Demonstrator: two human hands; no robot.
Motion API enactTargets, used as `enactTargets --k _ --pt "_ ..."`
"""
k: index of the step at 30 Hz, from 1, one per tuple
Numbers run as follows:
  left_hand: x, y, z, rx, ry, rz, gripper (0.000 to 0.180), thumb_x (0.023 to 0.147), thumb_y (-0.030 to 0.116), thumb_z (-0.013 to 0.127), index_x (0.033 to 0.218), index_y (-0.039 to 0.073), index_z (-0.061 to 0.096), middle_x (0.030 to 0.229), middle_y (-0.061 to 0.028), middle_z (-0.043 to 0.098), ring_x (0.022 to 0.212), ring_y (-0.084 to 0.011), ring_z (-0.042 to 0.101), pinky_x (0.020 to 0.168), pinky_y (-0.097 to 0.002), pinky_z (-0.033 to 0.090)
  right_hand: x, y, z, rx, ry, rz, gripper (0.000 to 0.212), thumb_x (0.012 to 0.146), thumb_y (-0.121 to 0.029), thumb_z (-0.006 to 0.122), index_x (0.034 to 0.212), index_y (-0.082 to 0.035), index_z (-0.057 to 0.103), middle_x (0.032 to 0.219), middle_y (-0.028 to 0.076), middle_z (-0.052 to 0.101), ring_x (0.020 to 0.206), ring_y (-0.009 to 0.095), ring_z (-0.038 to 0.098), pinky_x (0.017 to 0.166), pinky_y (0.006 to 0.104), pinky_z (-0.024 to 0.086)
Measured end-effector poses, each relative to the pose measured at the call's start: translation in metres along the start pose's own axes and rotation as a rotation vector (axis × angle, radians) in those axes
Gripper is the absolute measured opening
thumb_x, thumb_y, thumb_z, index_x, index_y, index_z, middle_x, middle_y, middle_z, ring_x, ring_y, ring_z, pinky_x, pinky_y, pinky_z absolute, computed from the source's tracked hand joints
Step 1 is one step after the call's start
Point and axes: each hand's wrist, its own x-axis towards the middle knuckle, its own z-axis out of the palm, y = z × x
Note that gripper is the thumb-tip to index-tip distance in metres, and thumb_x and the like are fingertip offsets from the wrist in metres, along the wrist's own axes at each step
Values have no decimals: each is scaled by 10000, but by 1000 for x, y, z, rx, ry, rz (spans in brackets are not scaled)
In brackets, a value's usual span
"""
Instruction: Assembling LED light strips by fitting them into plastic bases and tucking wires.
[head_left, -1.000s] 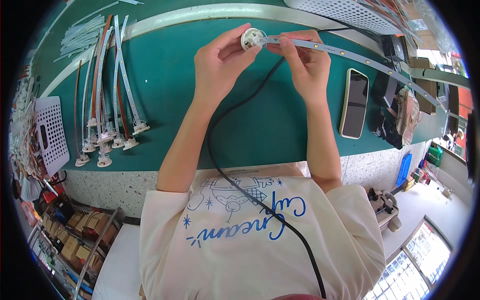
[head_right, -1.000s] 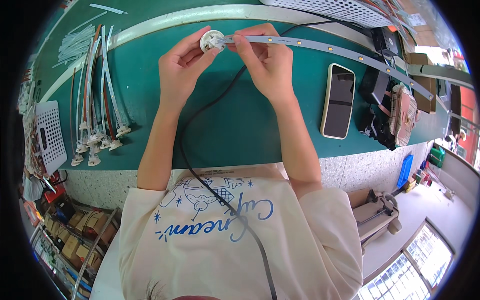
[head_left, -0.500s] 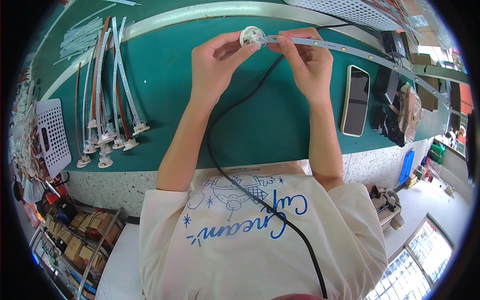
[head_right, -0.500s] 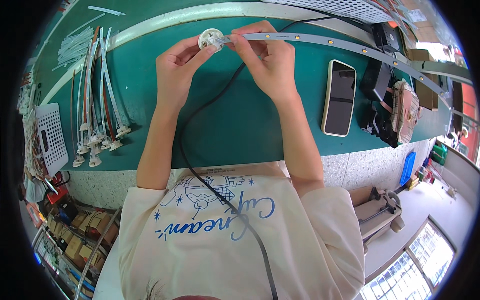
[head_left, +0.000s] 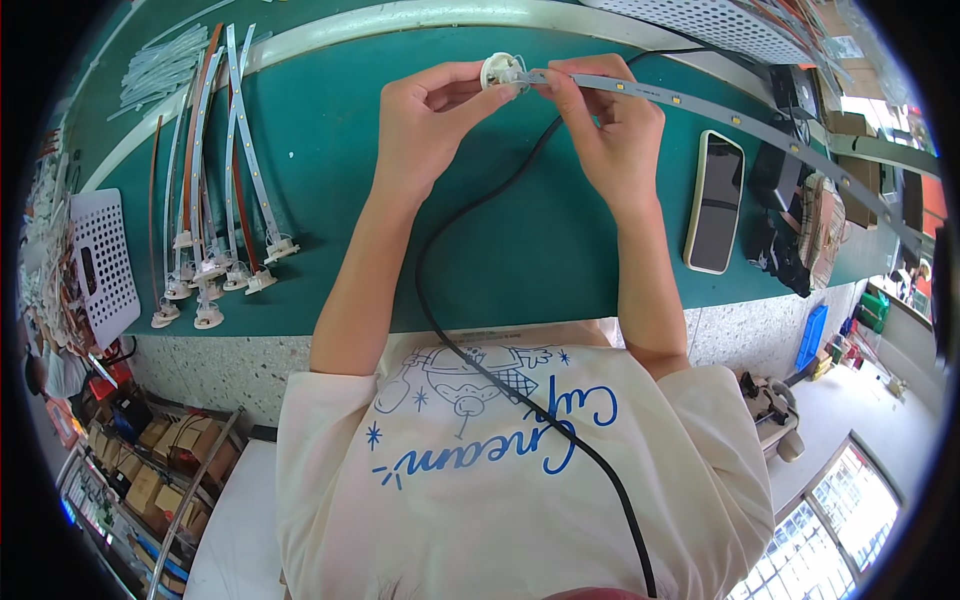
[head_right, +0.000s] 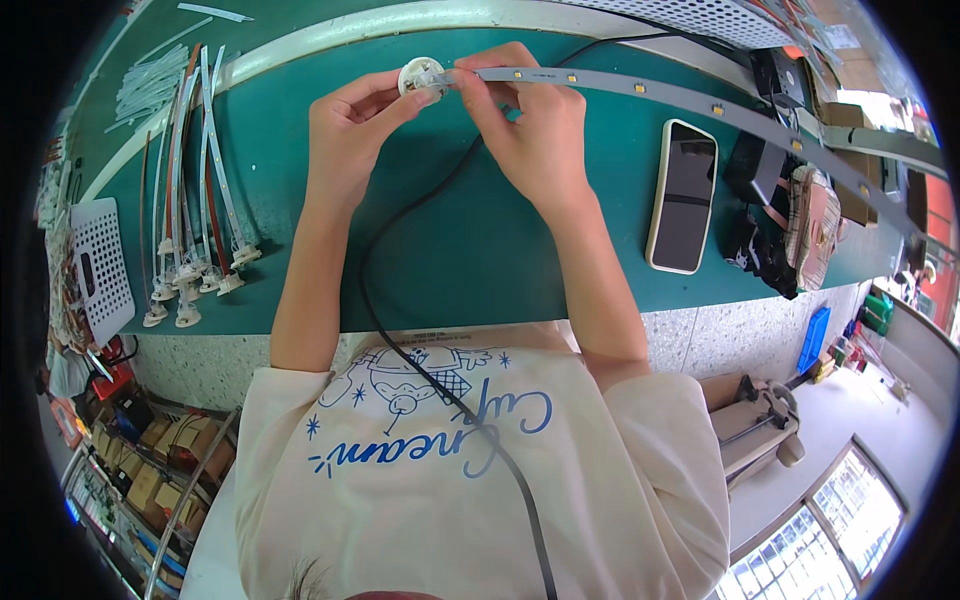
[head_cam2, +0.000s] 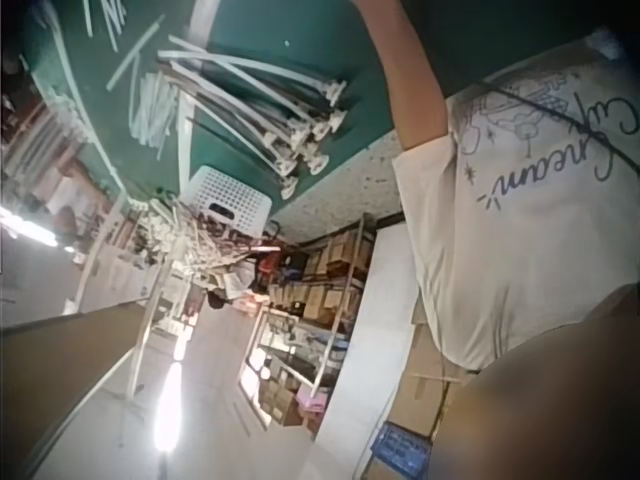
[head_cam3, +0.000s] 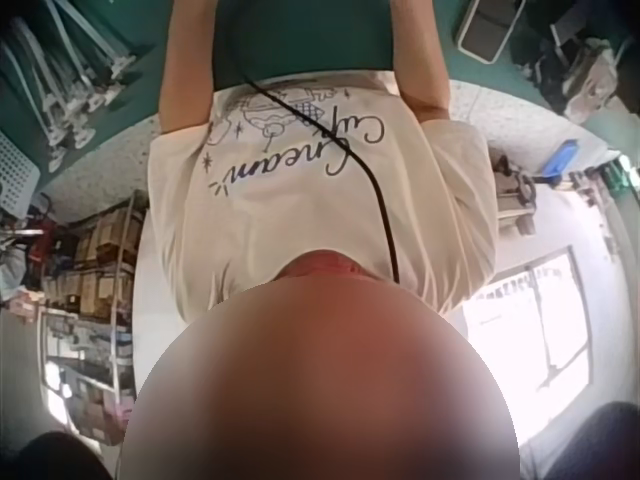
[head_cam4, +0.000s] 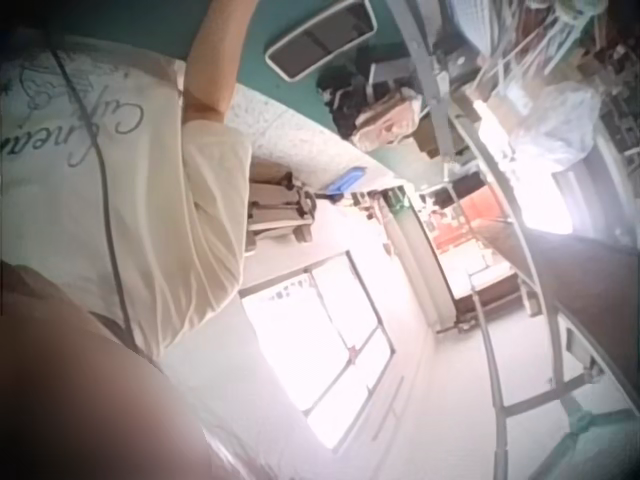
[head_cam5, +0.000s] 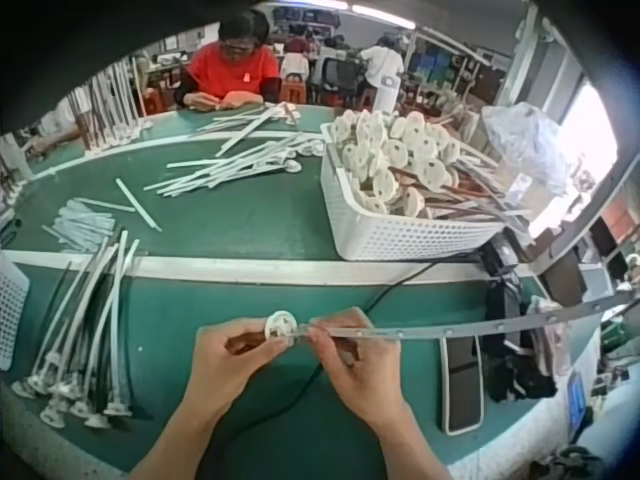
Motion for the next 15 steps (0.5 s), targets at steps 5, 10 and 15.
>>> enactTargets --k 5,10,15 --pt "-1 0 4 -3 28 10 214 691 14 640 896 -29 596 805 -80 614 726 -105 578 662 -195 466 1 2 5 -50 41 -65 120 797 -69 545 855 35 533 781 88 593 711 119 603 545 173 449" --pt "-3 5 9 76 36 61 230 693 17 639 915 -21 591 806 -68 609 737 -108 576 676 -202 466 2 1 1 3 46 -74 123 799 -64 539 873 35 531 783 90 594 709 125 602 582 191 463" --pt "-6 4 23 89 71 245 284 706 14 625 983 -6 565 903 -75 571 813 -130 565 715 -235 478 3 9 -1 302 119 23 137 796 -51 538 896 42 527 790 112 593 717 162 604 613 221 477"
